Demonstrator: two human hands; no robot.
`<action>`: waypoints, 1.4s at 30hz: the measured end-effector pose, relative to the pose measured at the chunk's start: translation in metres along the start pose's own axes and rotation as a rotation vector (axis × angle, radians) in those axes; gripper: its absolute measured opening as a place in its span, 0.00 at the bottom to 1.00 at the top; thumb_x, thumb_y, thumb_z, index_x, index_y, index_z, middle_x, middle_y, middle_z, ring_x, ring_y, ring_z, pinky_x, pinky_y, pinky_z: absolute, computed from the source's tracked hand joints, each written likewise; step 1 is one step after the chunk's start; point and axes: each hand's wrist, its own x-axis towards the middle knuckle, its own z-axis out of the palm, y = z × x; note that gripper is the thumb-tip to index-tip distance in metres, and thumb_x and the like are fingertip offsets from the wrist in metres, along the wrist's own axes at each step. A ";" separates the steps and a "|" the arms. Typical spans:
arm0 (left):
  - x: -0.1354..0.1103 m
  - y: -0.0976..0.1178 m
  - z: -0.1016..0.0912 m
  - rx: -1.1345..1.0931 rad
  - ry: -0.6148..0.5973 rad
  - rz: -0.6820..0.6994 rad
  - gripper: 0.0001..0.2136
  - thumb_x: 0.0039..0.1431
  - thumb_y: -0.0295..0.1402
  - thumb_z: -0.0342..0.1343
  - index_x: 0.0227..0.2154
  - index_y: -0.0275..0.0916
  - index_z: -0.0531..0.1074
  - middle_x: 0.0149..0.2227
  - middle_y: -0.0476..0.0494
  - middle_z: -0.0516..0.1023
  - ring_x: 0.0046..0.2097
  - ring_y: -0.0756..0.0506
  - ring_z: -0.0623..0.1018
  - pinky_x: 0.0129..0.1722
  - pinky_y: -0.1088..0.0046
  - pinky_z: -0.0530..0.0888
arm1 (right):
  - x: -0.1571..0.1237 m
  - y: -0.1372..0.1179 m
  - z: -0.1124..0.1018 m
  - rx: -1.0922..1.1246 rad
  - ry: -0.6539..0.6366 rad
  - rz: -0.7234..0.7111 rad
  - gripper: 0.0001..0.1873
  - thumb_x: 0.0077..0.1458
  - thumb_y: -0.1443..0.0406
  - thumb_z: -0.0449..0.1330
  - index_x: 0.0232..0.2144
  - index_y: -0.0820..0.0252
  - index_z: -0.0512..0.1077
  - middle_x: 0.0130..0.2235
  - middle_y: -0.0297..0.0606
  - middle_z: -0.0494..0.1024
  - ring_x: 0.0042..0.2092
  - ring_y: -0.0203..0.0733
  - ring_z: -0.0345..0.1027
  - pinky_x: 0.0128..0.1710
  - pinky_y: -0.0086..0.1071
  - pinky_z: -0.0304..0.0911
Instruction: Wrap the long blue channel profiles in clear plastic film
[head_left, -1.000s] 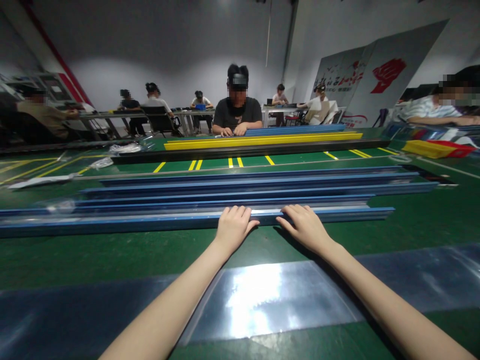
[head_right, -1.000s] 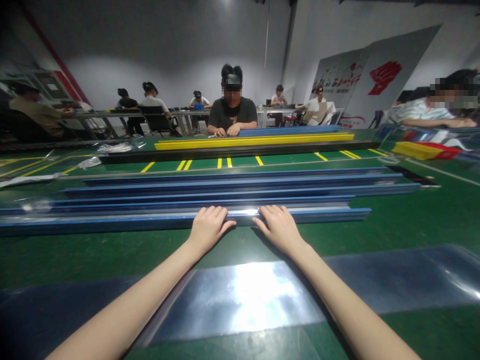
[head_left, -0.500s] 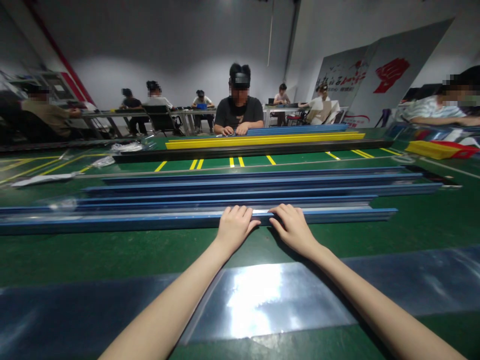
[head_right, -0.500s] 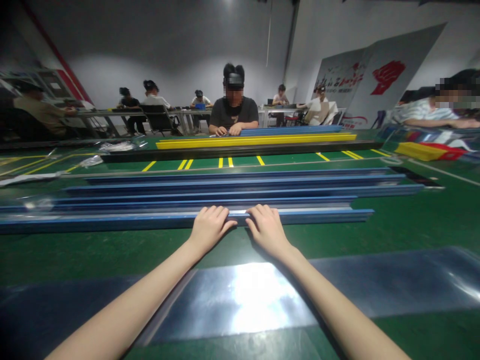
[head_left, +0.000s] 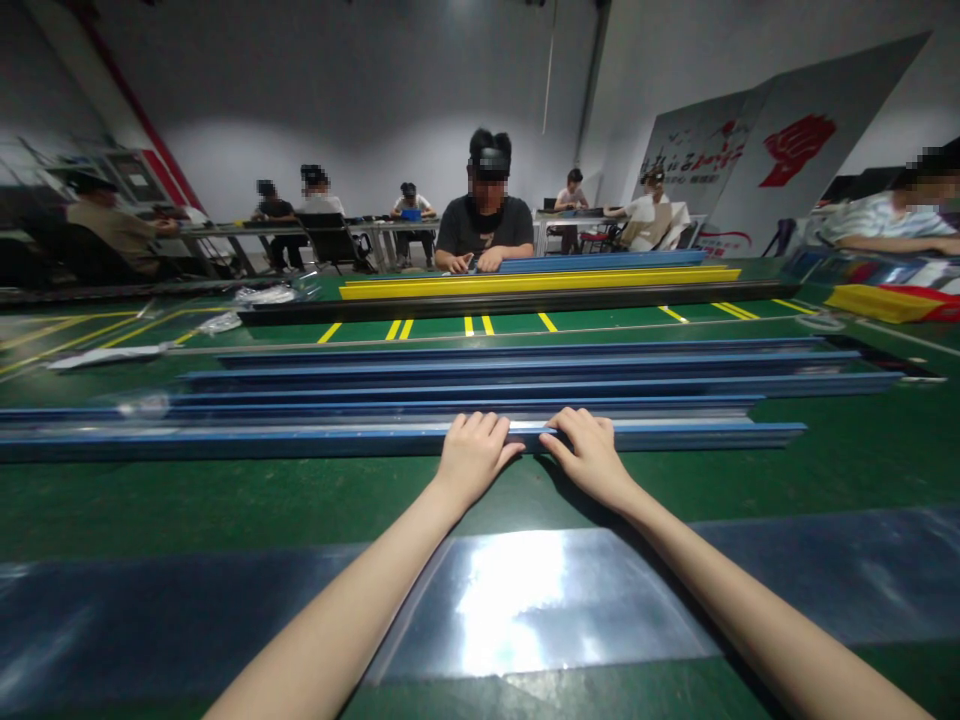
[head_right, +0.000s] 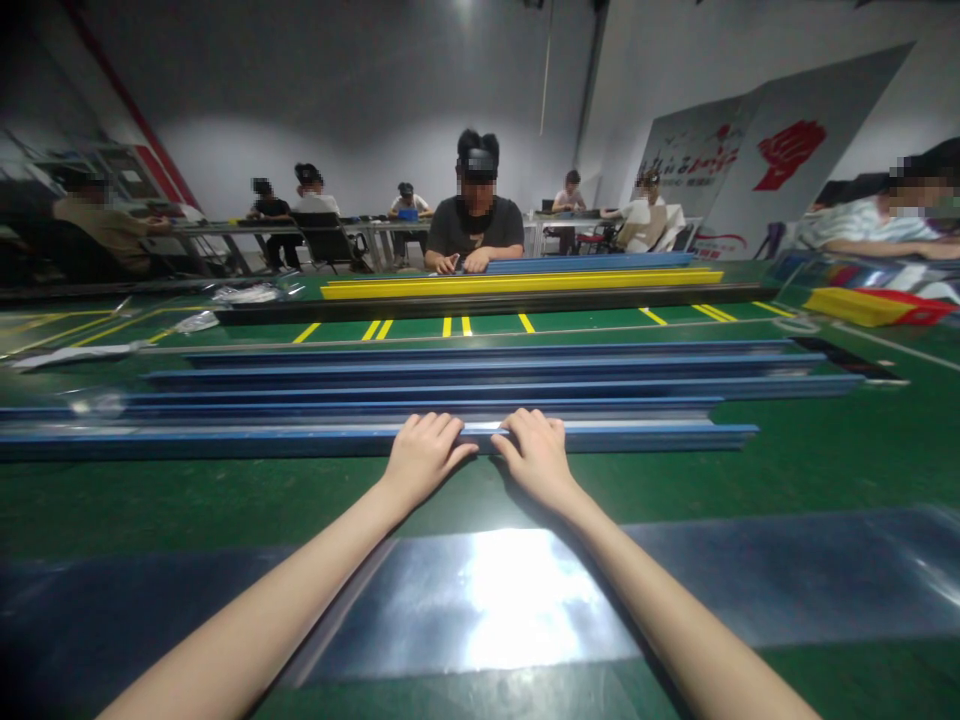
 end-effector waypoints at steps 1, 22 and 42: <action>0.000 0.000 0.000 -0.008 -0.002 0.009 0.13 0.57 0.43 0.47 0.30 0.38 0.66 0.30 0.46 0.72 0.34 0.45 0.69 0.32 0.68 0.58 | 0.001 -0.001 0.000 0.001 0.002 0.013 0.09 0.56 0.61 0.49 0.28 0.57 0.65 0.32 0.33 0.71 0.37 0.40 0.59 0.37 0.35 0.45; -0.001 -0.001 0.002 -0.063 0.056 0.070 0.12 0.58 0.37 0.47 0.42 0.37 0.64 0.37 0.45 0.72 0.38 0.46 0.69 0.39 0.67 0.59 | 0.001 0.031 -0.020 -0.061 -0.043 0.114 0.10 0.53 0.65 0.49 0.26 0.56 0.70 0.30 0.35 0.72 0.36 0.41 0.63 0.34 0.33 0.46; 0.000 0.000 0.001 0.023 0.014 -0.029 0.15 0.55 0.45 0.49 0.35 0.37 0.67 0.34 0.43 0.73 0.38 0.44 0.69 0.38 0.66 0.59 | -0.010 0.070 -0.043 -0.172 -0.048 0.085 0.09 0.51 0.63 0.50 0.26 0.56 0.70 0.31 0.37 0.74 0.37 0.44 0.65 0.36 0.35 0.53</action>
